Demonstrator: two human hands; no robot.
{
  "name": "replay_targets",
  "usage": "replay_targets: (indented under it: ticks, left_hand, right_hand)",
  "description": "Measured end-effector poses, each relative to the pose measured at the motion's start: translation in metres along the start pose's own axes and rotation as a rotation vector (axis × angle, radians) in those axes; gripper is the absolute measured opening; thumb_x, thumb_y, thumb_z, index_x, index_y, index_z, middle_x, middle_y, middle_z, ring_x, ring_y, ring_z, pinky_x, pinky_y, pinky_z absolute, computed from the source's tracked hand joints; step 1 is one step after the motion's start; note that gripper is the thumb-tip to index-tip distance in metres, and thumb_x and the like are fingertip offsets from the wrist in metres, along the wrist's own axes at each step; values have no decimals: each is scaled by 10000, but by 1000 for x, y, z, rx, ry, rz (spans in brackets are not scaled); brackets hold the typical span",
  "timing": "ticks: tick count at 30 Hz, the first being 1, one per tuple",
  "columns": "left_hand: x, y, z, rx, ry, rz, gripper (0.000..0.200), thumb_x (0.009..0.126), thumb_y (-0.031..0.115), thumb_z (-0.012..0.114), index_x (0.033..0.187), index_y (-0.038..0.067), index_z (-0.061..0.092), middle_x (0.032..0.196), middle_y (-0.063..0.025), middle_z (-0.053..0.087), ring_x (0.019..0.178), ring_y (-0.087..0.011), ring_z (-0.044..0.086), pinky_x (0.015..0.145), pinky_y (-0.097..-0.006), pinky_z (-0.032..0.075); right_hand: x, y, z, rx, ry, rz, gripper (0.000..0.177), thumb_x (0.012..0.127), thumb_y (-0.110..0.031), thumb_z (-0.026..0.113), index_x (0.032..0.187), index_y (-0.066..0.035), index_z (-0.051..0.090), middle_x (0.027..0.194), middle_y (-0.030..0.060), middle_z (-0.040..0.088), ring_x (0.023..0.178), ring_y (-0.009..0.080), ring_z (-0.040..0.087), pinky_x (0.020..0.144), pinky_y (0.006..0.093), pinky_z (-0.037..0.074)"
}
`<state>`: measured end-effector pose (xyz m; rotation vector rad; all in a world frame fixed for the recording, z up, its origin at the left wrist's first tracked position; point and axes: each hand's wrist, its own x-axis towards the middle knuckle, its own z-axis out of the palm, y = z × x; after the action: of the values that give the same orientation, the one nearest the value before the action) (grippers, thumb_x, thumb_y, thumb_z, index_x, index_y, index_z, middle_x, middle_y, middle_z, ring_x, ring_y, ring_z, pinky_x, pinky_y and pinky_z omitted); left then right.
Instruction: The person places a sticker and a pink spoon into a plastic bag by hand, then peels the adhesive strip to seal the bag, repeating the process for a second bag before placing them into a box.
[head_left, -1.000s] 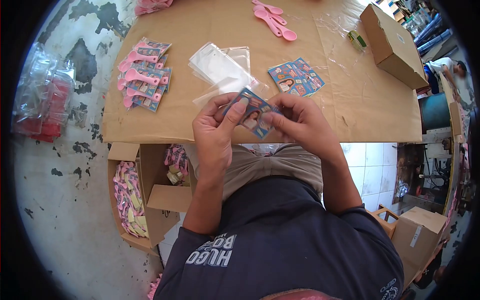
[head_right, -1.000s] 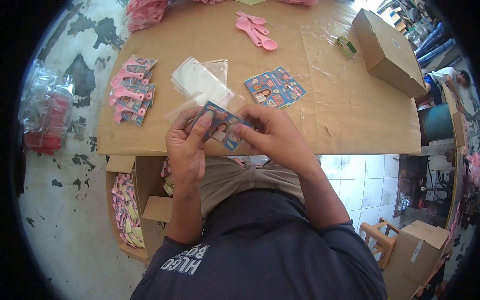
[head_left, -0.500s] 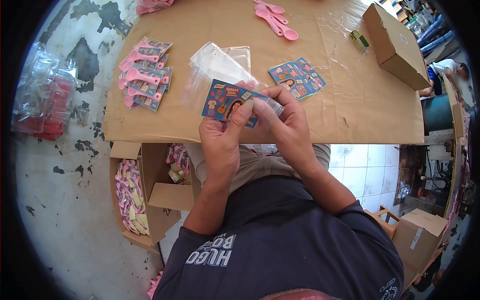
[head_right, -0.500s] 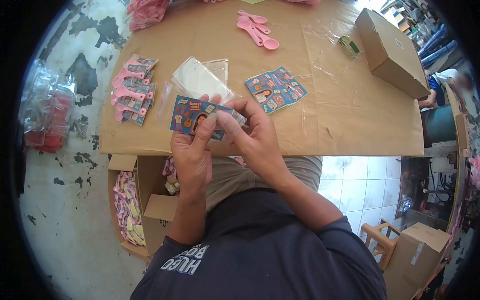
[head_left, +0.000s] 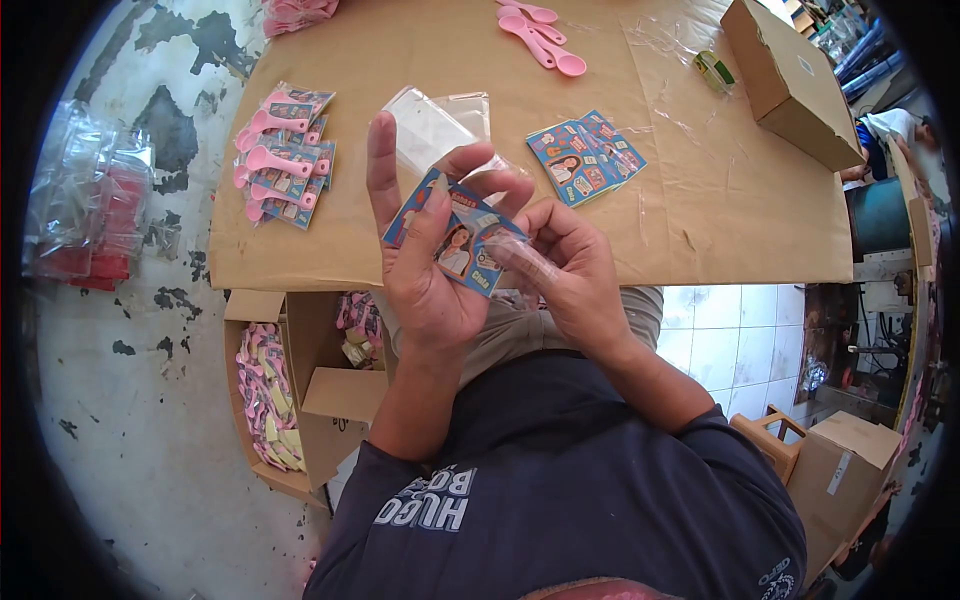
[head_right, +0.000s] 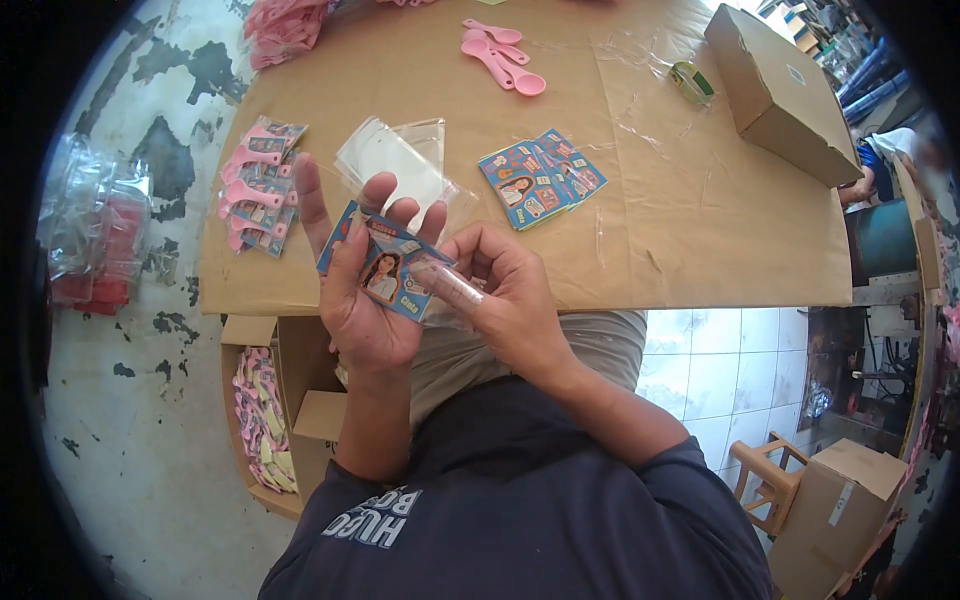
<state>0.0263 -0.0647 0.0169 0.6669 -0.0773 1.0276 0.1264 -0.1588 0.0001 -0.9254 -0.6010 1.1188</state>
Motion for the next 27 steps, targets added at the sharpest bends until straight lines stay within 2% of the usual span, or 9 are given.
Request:
replay_targets:
  ticks: [6,12,15,17,18,19,20,23,27]
  left_hand:
    - [-4,-10,4,140,70,22,701,1066,99,523,1645,179,135,1060,-132,666,922,-207,676,837,-369,584]
    - [-3,-7,-4,146,54,65,729,1076,166,560,1651,205,113,990,-97,626,855,-177,645,799,-344,583]
    - [-2,2,-4,95,112,36,668,1084,208,559,1637,228,185,986,-68,602,859,-160,629,816,-363,579]
    - [-1,11,-15,59,186,10,638,1081,233,570,1623,250,233,981,-53,583,855,-141,606,868,-359,558]
    - [0,16,-22,30,260,-21,609,1078,259,580,1608,272,281,977,-39,563,851,-122,583,921,-355,537]
    - [1,21,-28,-11,350,-26,521,1069,271,599,1550,226,404,958,-21,561,836,-104,567,942,-359,531]
    - [2,25,-36,-18,348,-22,521,1069,271,599,1550,226,404,958,-21,561,836,-104,567,942,-359,531]
    - [5,36,-62,-114,385,57,447,1057,251,622,1468,125,499,932,-19,566,827,-109,561,938,-340,535]
    - [3,42,-76,-76,415,105,443,1055,253,626,1458,119,503,939,-19,570,826,-111,563,935,-341,538]
  right_hand:
    - [5,9,2,-117,92,-40,277,921,-129,812,929,-85,538,821,-61,536,740,-7,487,629,171,413]
    - [15,20,10,-152,159,-177,346,869,-125,856,927,-98,517,880,-60,532,752,-3,468,624,191,420]
    - [17,12,16,-407,246,-355,337,823,-87,874,986,-72,579,902,-17,561,736,43,496,618,225,435]
    - [19,2,10,-916,142,-864,310,787,-49,872,1014,-58,661,924,51,596,730,116,541,602,260,442]
    - [18,-2,8,-925,136,-867,310,787,-49,872,1014,-58,661,924,51,596,730,116,541,602,260,442]
    - [17,-6,6,-964,32,-866,280,781,-37,866,997,-59,689,929,78,607,735,143,551,593,274,443]
    - [15,-9,6,-1001,-71,-863,251,775,-25,861,979,-59,718,934,104,617,740,169,562,585,288,443]
    - [20,-28,3,-1048,-40,-736,150,827,-65,836,913,-65,713,887,72,633,752,153,598,583,285,448]
    - [58,-61,-19,-1192,25,-546,159,916,-170,765,972,-38,697,855,67,655,724,152,620,596,283,467]
